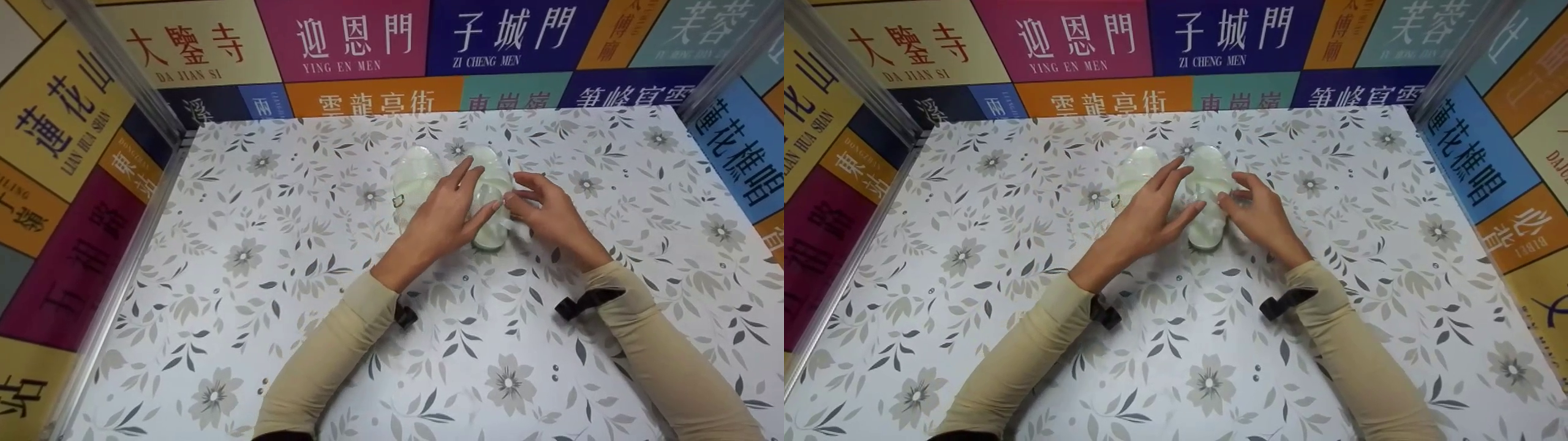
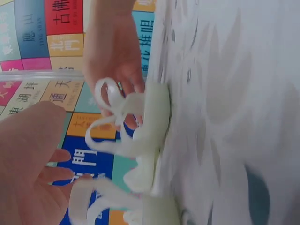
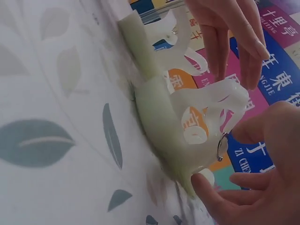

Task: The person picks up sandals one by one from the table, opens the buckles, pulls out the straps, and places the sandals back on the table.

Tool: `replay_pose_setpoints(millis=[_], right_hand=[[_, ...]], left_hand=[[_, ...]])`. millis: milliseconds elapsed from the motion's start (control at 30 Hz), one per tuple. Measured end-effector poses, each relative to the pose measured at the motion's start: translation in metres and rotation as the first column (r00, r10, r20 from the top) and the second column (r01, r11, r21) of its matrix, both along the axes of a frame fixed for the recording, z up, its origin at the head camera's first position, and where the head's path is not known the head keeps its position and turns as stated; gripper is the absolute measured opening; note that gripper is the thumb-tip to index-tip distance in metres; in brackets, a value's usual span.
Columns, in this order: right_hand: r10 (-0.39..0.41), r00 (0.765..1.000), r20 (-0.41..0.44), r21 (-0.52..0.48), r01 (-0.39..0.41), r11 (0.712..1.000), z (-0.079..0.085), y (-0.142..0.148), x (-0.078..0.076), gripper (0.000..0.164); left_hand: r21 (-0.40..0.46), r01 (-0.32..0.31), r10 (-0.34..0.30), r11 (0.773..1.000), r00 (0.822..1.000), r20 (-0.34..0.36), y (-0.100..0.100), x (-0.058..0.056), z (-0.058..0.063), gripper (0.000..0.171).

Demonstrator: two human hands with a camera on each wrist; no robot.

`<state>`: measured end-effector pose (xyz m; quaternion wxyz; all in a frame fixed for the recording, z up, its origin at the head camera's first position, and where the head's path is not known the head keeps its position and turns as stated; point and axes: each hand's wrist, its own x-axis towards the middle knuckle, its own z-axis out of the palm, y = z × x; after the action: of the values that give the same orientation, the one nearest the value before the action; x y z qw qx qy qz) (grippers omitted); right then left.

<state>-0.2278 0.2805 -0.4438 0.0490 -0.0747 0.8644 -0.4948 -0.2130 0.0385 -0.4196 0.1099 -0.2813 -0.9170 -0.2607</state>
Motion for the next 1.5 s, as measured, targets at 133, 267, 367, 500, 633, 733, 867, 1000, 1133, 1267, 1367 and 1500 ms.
replay_pose_setpoints(millis=[133, 267, 367, 500, 633, 733, 867, 1000, 1133, 1267, 1367, 1500], right_hand=[[0.003, 1.0, 0.026, 0.002, -0.003, 1.0, -0.005, 0.0, -0.002, 0.073], [0.0, 0.999, 0.034, -0.001, 0.0, 1.0, -0.01, -0.001, -0.004, 0.072], [0.003, 0.999, 0.045, -0.018, -0.002, 1.0, -0.012, -0.002, -0.004, 0.073], [0.007, 0.999, 0.039, -0.03, -0.005, 1.0, -0.014, -0.002, -0.003, 0.073], [-0.015, 0.999, 0.035, -0.038, 0.016, 0.999, -0.015, -0.001, -0.002, 0.073], [-0.026, 0.998, 0.053, -0.069, 0.03, 0.997, -0.015, -0.001, -0.002, 0.074], [-0.023, 0.998, 0.066, -0.137, 0.032, 0.99, -0.016, -0.001, -0.002, 0.074], [-0.025, 0.997, 0.079, -0.165, 0.037, 0.986, -0.017, 0.0, -0.003, 0.074], [-0.024, 0.997, 0.078, -0.127, 0.033, 0.991, -0.017, 0.001, -0.004, 0.074], [0.001, 0.998, 0.068, -0.112, 0.007, 0.994, -0.015, 0.003, -0.003, 0.071], [0.045, 0.998, 0.034, -0.083, -0.042, 0.996, -0.013, 0.006, -0.003, 0.066], [0.097, 0.995, 0.004, -0.041, -0.097, 0.994, -0.011, 0.01, 0.0, 0.06]], left_hand=[[0.021, 0.008, -0.009, 1.0, 0.998, 0.056, 0.016, 0.002, -0.002, 0.075], [0.022, 0.017, -0.02, 1.0, 0.991, 0.13, 0.029, 0.008, -0.005, 0.082], [0.028, 0.009, -0.015, 1.0, 0.976, 0.218, 0.036, 0.011, -0.01, 0.087], [0.08, -0.049, 0.017, 0.996, 0.934, 0.356, 0.039, 0.013, -0.017, 0.095], [0.159, -0.105, 0.024, 0.982, 0.896, 0.443, 0.038, 0.009, -0.026, 0.099], [0.201, -0.137, 0.023, 0.97, 0.874, 0.485, 0.037, 0.007, -0.03, 0.101], [0.248, -0.174, 0.025, 0.953, 0.861, 0.507, 0.035, 0.006, -0.033, 0.1], [0.29, -0.186, 0.017, 0.939, 0.866, 0.5, 0.033, 0.006, -0.033, 0.098], [0.303, -0.184, 0.014, 0.935, 0.873, 0.487, 0.033, 0.009, -0.033, 0.099], [0.287, -0.181, 0.024, 0.941, 0.879, 0.476, 0.034, 0.013, -0.032, 0.098], [0.279, -0.17, 0.021, 0.945, 0.884, 0.468, 0.034, 0.017, -0.03, 0.097], [0.277, -0.147, 0.002, 0.95, 0.886, 0.464, 0.032, 0.024, -0.029, 0.097]])
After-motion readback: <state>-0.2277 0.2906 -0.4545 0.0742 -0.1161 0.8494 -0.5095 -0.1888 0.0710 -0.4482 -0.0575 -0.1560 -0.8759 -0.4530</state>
